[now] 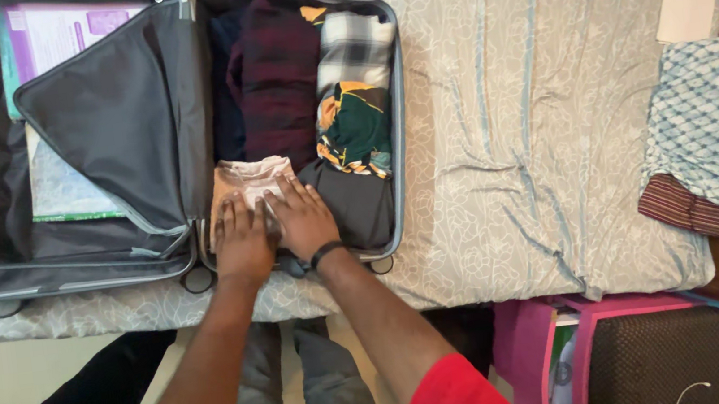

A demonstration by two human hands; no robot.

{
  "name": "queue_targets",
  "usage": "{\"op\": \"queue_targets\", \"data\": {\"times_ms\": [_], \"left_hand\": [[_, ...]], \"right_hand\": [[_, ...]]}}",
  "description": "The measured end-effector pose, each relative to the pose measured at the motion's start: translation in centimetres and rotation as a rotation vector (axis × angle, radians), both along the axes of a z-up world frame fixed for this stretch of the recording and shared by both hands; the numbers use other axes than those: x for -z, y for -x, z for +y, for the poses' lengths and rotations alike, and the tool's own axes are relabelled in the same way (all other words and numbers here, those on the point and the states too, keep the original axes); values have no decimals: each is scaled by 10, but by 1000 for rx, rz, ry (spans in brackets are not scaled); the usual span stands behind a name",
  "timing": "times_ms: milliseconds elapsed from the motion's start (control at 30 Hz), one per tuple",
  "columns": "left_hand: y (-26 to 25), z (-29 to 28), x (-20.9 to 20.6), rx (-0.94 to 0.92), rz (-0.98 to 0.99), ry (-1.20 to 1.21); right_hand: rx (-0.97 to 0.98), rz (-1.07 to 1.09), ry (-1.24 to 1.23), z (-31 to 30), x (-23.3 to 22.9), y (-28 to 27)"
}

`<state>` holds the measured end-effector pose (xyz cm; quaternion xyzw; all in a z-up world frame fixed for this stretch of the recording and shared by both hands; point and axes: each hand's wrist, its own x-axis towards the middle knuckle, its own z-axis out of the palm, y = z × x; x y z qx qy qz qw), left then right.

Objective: The person folds a shirt and places it into an open suitcase on a bed, arranging it among other packed clothes.

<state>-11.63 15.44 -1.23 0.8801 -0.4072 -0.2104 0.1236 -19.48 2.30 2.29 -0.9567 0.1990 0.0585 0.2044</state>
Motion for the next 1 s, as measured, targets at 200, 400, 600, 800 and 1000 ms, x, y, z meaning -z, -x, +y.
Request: {"op": "queue_targets", "data": {"times_ms": [200, 400, 600, 800, 1000], "left_hand": [[-3, 0, 4, 0, 134, -140], [-9, -13, 9, 71, 211, -378], [-13, -13, 11, 71, 272, -392], [-8, -5, 6, 46, 232, -303], [8, 21, -6, 31, -39, 182]], "right_hand": [[-63, 142, 112, -8, 38, -4], [-53, 187, 132, -5, 53, -4], [-62, 201, 166, -4, 60, -3], [-51, 194, 129, -1, 29, -6], [29, 131, 47, 12, -23, 3]]}}
